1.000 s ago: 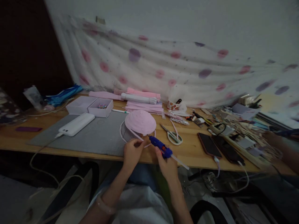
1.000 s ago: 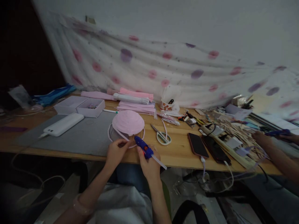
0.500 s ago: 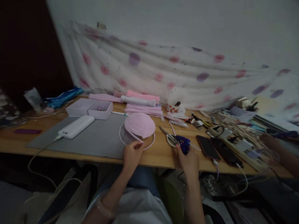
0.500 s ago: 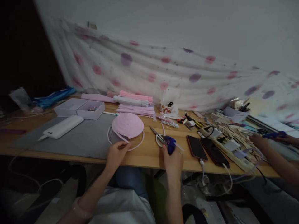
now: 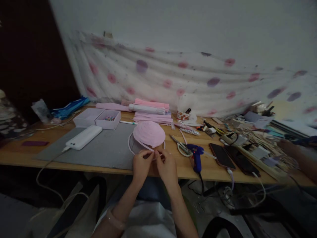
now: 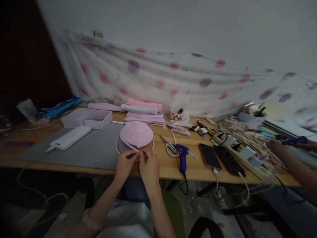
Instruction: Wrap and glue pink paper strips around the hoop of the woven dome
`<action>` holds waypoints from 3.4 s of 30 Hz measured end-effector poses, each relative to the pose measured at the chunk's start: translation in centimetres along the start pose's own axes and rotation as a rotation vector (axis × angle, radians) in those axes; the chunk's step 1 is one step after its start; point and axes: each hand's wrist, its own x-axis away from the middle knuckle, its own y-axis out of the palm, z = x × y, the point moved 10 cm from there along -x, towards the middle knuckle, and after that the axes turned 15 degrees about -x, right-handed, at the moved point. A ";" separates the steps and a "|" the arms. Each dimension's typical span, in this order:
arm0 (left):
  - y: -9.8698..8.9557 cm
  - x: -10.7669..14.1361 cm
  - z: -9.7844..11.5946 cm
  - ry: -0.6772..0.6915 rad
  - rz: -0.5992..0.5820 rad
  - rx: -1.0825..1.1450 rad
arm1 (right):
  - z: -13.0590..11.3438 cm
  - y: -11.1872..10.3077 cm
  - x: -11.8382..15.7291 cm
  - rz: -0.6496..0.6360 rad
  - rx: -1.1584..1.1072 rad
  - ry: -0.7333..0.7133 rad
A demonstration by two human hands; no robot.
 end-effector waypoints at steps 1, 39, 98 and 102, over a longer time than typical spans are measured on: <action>0.0 0.0 0.0 0.005 0.001 -0.006 | 0.1 0.0 -0.1 -0.010 0.004 0.001; 0.4 0.7 0.7 0.135 0.000 -0.128 | 0.5 -0.3 -1.5 -0.027 0.041 -0.095; 0.7 0.9 0.7 0.152 -0.006 -0.180 | 0.3 -0.4 -1.8 0.045 0.169 -0.160; 0.7 0.9 0.8 0.151 0.000 -0.179 | 0.7 -0.6 -1.8 0.071 0.150 -0.155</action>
